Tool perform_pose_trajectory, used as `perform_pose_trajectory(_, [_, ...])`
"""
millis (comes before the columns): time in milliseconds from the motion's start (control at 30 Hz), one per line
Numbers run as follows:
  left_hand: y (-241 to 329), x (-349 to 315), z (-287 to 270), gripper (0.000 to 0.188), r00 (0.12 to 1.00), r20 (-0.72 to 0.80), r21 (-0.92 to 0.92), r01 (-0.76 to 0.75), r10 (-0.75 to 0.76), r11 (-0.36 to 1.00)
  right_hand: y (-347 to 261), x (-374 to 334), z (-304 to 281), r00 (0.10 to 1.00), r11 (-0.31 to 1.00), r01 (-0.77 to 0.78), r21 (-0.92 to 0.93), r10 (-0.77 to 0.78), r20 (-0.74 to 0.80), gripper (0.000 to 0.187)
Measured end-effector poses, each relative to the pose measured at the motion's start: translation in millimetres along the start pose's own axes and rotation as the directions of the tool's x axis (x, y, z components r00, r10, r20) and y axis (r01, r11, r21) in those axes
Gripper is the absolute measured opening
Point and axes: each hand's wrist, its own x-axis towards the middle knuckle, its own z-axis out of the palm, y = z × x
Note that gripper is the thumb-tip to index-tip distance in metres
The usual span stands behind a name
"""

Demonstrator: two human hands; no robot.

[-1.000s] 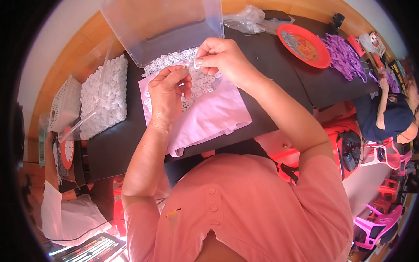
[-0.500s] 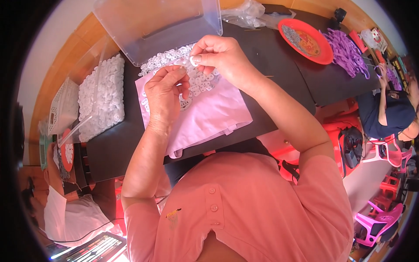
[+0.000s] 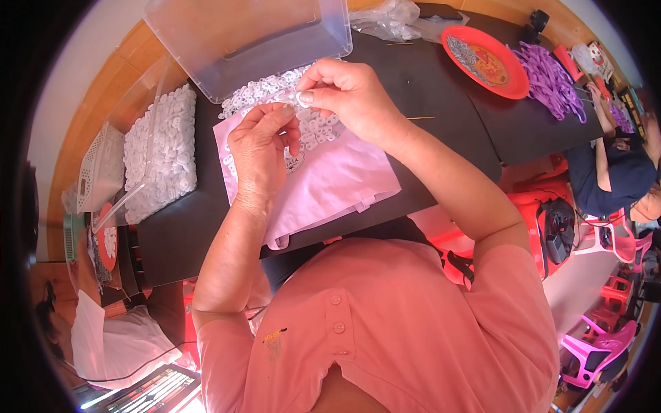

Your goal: Inspecting and sorting small white plastic components on a workbench.

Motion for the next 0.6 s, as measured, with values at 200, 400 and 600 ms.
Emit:
perform_pose_trajectory(200, [0.0,-2.7,2.1,0.007,1.000,0.018,0.000,0.015,-0.015,1.000,2.3,-2.3,3.8,0.998,0.997,0.069,-0.015,-0.069,0.009,0.009])
perform_pose_trajectory(400, [-0.5,-4.4,3.2,0.014,0.991,0.118,0.031,-0.068,0.064,0.997,-7.8,-0.6,-7.0,0.998,0.995,-0.060,0.075,0.058,0.028,0.011])
perform_pose_trajectory(600, [-1.0,-9.1,7.2,0.025,0.964,0.205,0.047,-0.181,0.168,0.982,-16.5,-1.3,-15.6,0.982,0.967,-0.160,0.198,0.136,0.132,0.019])
